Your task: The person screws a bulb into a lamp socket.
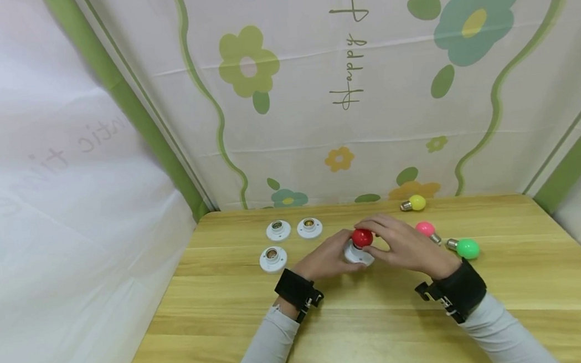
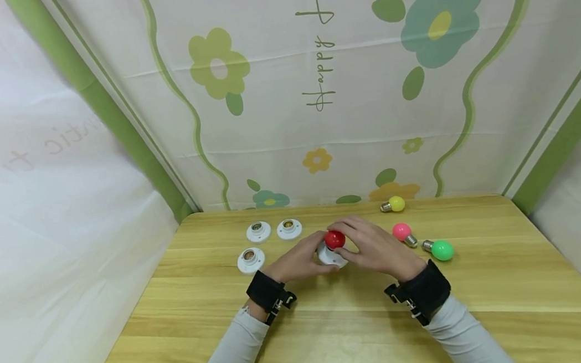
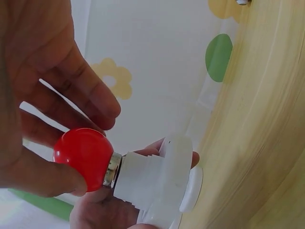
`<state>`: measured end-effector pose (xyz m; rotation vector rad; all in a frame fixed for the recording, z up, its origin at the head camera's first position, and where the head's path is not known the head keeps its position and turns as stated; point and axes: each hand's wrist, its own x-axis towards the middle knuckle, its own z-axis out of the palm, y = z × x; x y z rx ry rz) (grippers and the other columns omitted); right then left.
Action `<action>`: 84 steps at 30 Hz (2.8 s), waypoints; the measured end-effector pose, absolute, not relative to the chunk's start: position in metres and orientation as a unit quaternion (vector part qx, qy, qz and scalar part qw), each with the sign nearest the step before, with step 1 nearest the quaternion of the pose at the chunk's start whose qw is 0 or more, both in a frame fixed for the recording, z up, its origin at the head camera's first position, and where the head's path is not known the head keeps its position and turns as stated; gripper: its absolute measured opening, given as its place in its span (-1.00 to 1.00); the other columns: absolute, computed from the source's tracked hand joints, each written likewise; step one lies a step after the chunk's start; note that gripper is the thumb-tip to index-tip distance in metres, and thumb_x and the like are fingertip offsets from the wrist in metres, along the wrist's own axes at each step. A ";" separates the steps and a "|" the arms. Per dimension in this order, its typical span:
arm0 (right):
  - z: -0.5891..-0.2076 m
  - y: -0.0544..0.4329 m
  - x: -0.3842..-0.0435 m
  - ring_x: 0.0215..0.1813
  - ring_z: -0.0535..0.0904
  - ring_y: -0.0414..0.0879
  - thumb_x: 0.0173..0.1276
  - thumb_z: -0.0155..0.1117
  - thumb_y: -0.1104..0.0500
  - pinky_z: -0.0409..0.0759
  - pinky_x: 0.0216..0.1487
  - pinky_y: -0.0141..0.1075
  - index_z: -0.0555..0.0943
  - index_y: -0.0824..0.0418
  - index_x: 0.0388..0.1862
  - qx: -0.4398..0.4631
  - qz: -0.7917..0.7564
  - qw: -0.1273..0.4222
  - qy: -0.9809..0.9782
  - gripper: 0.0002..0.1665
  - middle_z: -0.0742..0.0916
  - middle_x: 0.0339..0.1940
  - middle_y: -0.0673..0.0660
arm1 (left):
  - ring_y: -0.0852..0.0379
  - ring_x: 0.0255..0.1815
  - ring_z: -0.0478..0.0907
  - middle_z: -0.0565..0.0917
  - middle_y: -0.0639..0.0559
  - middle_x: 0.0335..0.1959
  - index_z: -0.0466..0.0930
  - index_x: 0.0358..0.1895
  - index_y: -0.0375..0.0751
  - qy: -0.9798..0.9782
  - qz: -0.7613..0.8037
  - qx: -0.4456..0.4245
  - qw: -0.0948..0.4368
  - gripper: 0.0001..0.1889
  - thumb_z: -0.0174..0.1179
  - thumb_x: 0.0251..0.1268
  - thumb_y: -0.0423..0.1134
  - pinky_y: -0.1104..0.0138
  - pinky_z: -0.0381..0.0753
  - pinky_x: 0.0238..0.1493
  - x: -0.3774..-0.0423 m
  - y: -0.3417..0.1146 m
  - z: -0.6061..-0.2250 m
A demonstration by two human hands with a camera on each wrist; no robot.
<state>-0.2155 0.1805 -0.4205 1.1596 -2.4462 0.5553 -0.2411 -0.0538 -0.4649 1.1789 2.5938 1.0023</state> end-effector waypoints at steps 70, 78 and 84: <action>-0.419 0.182 -0.209 0.34 0.66 0.02 0.34 0.46 0.19 0.73 0.27 -0.04 0.64 0.14 0.33 0.409 0.197 0.162 -0.876 -0.44 0.72 0.30 0.07 | 0.28 0.26 0.55 0.58 0.06 0.34 0.31 0.52 -0.07 0.857 0.325 0.396 0.061 -0.23 0.50 0.32 -0.11 0.46 0.57 0.34 -0.237 -0.050 -0.465; -0.420 0.180 -0.210 0.12 0.75 -0.04 0.25 0.61 0.14 0.81 0.04 -0.13 0.70 0.18 0.21 0.405 0.196 0.196 -0.871 -0.45 0.77 0.15 0.10 | 0.26 0.27 0.56 0.58 0.05 0.34 0.32 0.52 -0.08 0.858 0.325 0.391 0.069 -0.24 0.50 0.33 -0.12 0.46 0.58 0.32 -0.237 -0.049 -0.466; -0.419 0.180 -0.210 -0.02 0.76 -0.11 0.24 0.63 0.09 0.82 -0.08 -0.22 0.70 0.16 0.15 0.385 0.193 0.198 -0.881 -0.48 0.79 0.06 0.09 | 0.28 0.22 0.57 0.60 0.05 0.29 0.37 0.49 -0.10 0.861 0.323 0.387 0.069 -0.28 0.49 0.34 -0.10 0.47 0.59 0.27 -0.235 -0.049 -0.463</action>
